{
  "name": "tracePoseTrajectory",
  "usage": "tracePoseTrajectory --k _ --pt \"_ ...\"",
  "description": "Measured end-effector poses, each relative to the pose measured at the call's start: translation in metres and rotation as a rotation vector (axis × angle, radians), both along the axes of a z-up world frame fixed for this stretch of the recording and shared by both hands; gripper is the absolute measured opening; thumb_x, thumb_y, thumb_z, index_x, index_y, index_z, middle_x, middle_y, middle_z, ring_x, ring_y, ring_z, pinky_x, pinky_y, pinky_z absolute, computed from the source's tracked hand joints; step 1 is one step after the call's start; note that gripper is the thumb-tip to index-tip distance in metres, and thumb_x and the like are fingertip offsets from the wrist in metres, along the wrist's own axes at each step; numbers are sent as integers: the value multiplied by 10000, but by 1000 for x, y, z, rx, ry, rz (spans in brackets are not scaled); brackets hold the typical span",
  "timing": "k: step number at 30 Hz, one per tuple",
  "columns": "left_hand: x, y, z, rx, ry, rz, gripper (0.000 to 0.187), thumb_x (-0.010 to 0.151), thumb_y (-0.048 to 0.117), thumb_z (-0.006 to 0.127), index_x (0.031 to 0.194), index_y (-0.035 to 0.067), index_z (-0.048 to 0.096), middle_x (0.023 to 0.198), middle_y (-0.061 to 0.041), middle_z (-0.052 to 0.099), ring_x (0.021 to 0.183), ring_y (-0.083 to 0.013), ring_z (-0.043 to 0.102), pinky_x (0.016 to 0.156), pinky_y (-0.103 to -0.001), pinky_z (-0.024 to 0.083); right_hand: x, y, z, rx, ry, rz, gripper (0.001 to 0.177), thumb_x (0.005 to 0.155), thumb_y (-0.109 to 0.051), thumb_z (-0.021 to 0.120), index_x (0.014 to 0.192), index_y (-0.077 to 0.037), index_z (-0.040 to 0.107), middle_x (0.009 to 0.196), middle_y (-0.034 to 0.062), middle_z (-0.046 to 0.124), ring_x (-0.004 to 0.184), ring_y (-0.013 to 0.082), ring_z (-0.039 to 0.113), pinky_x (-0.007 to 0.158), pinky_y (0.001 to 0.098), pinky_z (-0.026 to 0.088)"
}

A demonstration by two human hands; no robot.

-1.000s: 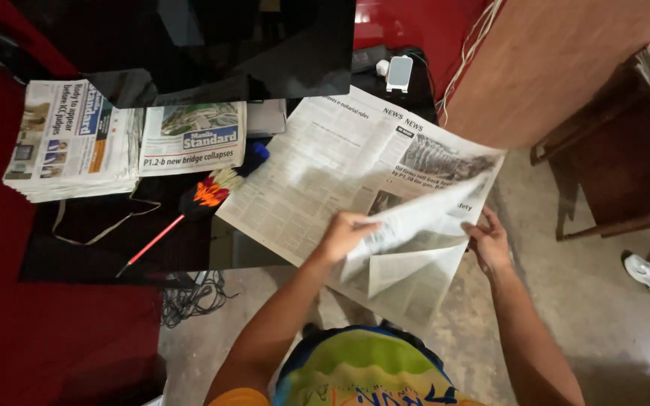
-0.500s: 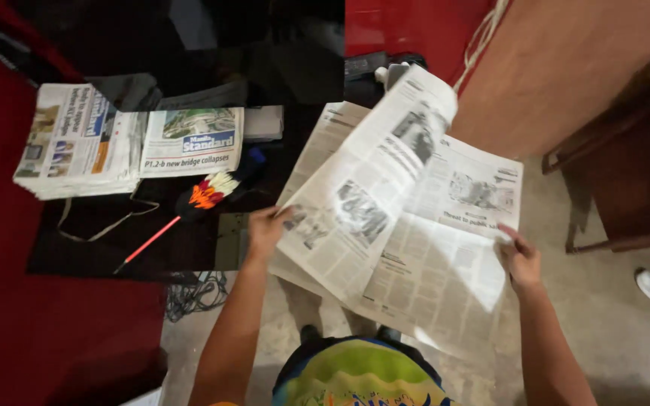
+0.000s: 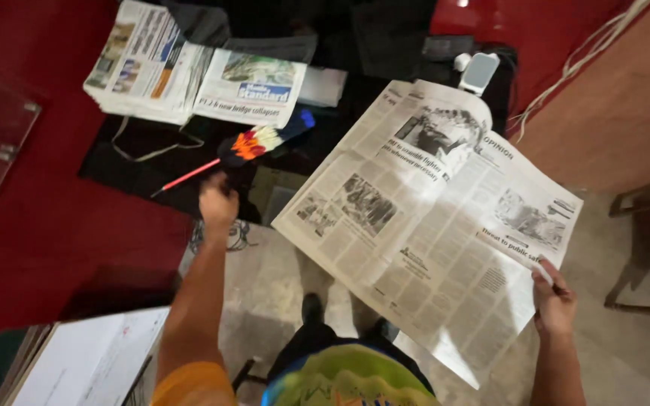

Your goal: Dusting individual sheets of newspaper using a colorful handheld duster.

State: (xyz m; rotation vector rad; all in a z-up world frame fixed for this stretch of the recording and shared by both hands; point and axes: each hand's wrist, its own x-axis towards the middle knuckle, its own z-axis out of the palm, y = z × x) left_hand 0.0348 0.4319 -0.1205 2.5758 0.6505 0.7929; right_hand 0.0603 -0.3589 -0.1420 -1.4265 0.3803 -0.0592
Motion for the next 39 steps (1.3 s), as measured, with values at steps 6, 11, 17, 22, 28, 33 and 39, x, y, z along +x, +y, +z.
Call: tracePoseTrajectory --k 6,11,17,22,28,33,39 --pt "-3 102 -13 181 494 136 801 790 248 746 1530 229 440 1548 -134 423 1409 -411 345 998 -643 399 6 11 -6 -167 -102 35 348 984 17 659 1332 16 672 969 -11 618 859 116 566 749 244 528" --pt "-10 111 -6 153 621 116 470 967 366 667 1417 285 558 1431 -107 559 1368 -374 472 1075 -615 421 40 31 -7 -775 -297 130 590 820 -183 790 1368 -46 621 1160 222 632 956 318 592 811 452 476" --pt "-31 109 -12 106 505 -55 235 1090 345 522 1248 176 563 1255 -198 649 1080 -484 649 888 -597 542 66 206 71 -1289 -226 458 651 971 -334 715 1501 -67 449 1595 200 374 1468 406 344 1241 555 250" --pt "-88 62 19 71 653 0 285 1073 395 457 1215 159 530 960 -277 729 876 -532 690 802 -649 540 87 277 36 -1200 -593 563 723 1045 -468 674 1628 -153 386 1745 192 238 1642 370 210 1354 565 227" --pt "-176 8 20 2 544 79 355 979 425 541 1200 156 610 874 -291 720 838 -506 695 790 -603 547 72 286 38 -1409 -462 629 757 935 -638 541 1584 -275 398 1694 150 251 1551 448 170 1210 583 168" --pt "-172 -50 23 -186 204 -178 335 971 299 531 1198 93 668 915 -208 724 842 -442 701 731 -555 553 68 279 41 -1399 -536 657 787 921 -627 549 1596 -261 374 1689 161 254 1549 447 189 1195 596 202" --pt "-62 -197 78 -215 552 -468 481 985 145 481 1462 118 536 1021 -212 710 888 -415 679 758 -505 551 59 277 36 -1381 -506 673 779 953 -630 515 1618 -260 351 1690 155 267 1554 430 188 1208 595 198"
